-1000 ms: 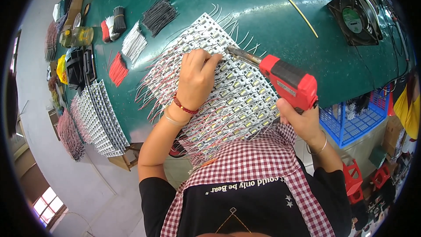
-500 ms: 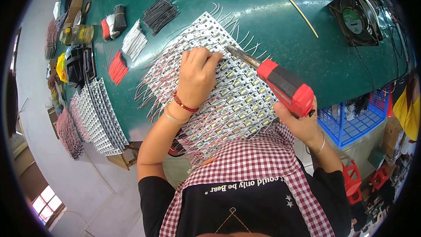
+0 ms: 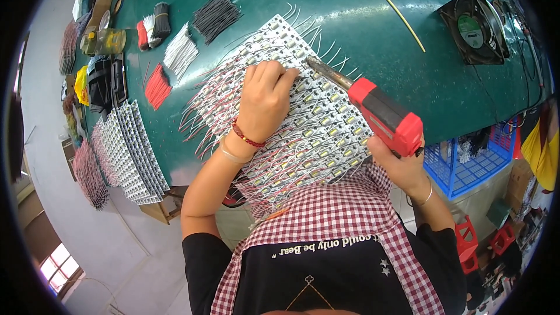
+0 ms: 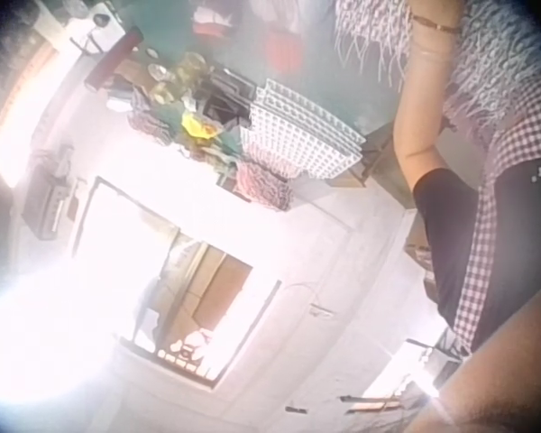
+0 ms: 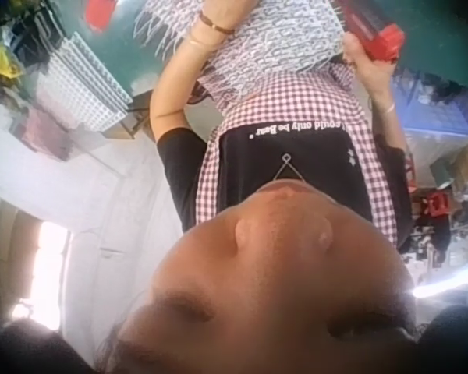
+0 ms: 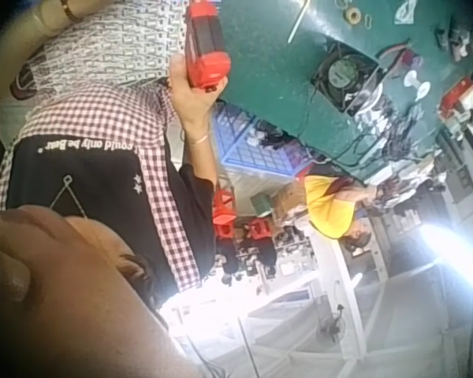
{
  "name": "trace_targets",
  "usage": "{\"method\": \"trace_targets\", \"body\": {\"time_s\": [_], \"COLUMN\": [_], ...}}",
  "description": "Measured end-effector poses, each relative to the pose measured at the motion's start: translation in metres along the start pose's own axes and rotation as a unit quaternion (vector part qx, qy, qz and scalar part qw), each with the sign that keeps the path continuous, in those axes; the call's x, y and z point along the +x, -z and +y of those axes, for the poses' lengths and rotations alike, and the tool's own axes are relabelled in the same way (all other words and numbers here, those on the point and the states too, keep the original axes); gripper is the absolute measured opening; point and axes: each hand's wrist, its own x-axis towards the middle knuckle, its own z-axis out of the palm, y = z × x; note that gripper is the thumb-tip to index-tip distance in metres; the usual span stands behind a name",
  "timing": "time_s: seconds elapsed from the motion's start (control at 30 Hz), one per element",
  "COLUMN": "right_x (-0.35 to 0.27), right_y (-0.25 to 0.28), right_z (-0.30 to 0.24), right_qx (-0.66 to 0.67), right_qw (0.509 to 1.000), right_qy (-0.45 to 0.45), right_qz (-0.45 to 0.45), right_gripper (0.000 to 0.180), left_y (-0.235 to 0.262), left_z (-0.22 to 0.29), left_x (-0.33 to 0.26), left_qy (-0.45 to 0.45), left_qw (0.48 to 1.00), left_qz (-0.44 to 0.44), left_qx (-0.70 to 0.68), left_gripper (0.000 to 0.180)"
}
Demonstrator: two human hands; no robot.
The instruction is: The person solders connections on a sheet of circuit boards using a soldering gun, holding the board in place with one hand while applying the heated tip to various points.
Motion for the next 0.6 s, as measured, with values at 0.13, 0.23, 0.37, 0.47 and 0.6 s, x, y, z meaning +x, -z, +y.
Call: {"method": "trace_targets", "body": {"time_s": [0.13,0.23,0.37,0.47,0.6], "right_x": [0.001,0.002,0.005,0.007,0.004], "right_y": [-0.006,-0.007,-0.004,-0.007,-0.006], "right_z": [-0.004,-0.003,0.009,0.008,-0.001], "right_qx": [-0.01,0.02,-0.061,-0.092,0.007], "right_qw": [1.0,0.999,0.998,0.993,1.0], "right_qy": [0.012,-0.011,0.027,0.066,0.008], "right_qz": [0.025,0.023,0.02,0.029,0.016], "right_gripper": [0.018,0.02,0.022,0.022,0.021], "left_y": [-0.001,-0.001,0.0,-0.001,-0.001], "left_z": [0.0,0.0,0.001,0.001,0.001], "left_x": [0.0,0.001,0.0,0.001,0.0], "left_qy": [-0.004,-0.007,-0.004,-0.003,-0.002], "left_qw": [1.0,1.0,1.0,1.0,1.0], "left_qz": [0.0,0.0,-0.001,0.0,-0.003], "left_qx": [0.002,0.008,0.011,0.009,0.009], "left_gripper": [0.018,0.017,0.017,0.017,0.017]}}
